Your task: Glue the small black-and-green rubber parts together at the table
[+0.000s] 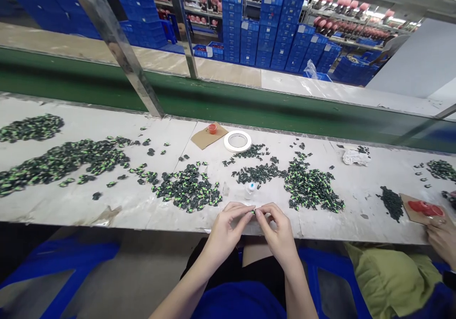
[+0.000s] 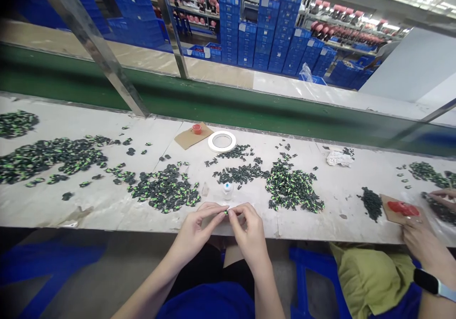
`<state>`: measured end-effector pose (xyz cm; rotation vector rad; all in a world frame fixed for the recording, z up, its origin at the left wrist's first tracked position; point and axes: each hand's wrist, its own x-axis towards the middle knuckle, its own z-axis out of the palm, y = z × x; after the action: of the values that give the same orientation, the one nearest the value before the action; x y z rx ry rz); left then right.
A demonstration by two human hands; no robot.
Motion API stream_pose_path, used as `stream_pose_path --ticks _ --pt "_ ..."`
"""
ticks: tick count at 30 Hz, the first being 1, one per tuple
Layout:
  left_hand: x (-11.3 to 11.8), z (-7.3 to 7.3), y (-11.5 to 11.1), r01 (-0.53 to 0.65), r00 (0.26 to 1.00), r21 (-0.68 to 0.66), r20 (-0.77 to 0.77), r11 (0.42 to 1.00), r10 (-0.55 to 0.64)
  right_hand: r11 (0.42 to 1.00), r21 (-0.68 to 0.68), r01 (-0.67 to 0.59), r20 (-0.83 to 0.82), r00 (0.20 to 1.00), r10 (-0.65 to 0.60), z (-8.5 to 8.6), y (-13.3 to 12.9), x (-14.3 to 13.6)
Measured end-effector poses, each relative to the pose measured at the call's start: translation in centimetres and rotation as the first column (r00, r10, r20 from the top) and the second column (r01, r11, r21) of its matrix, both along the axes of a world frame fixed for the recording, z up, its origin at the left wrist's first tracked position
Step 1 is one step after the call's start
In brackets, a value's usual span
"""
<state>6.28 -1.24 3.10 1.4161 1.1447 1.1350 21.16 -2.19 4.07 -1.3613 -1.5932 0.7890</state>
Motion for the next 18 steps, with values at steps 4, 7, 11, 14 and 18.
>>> stream_pose_path --ticks 4,7,11,14,18 --pt "0.1 0.1 0.0 0.001 1.0 0.019 -0.018 1.0 0.0 0.996 0.081 0.028 0.003 1.0 -0.028 -0.1 -0.3 -0.2" --pt "0.1 0.2 0.0 -0.011 0.999 0.049 -0.041 0.999 0.013 0.997 0.079 -0.01 0.017 1.0 0.008 0.0 -0.3 0.1" --pt "0.0 0.1 0.1 0.017 0.992 0.108 -0.127 0.994 -0.003 0.995 0.046 -0.092 0.047 0.995 0.089 0.3 -0.2 1.0" --pt "0.1 -0.1 0.2 0.023 0.974 0.15 -0.226 0.988 0.012 0.99 0.037 -0.133 0.091 0.987 0.129 0.6 0.0 1.6" --pt "0.2 0.0 0.0 0.01 0.941 0.199 -0.333 0.98 0.058 0.984 0.082 -0.158 0.162 0.976 0.143 0.8 0.0 1.8"
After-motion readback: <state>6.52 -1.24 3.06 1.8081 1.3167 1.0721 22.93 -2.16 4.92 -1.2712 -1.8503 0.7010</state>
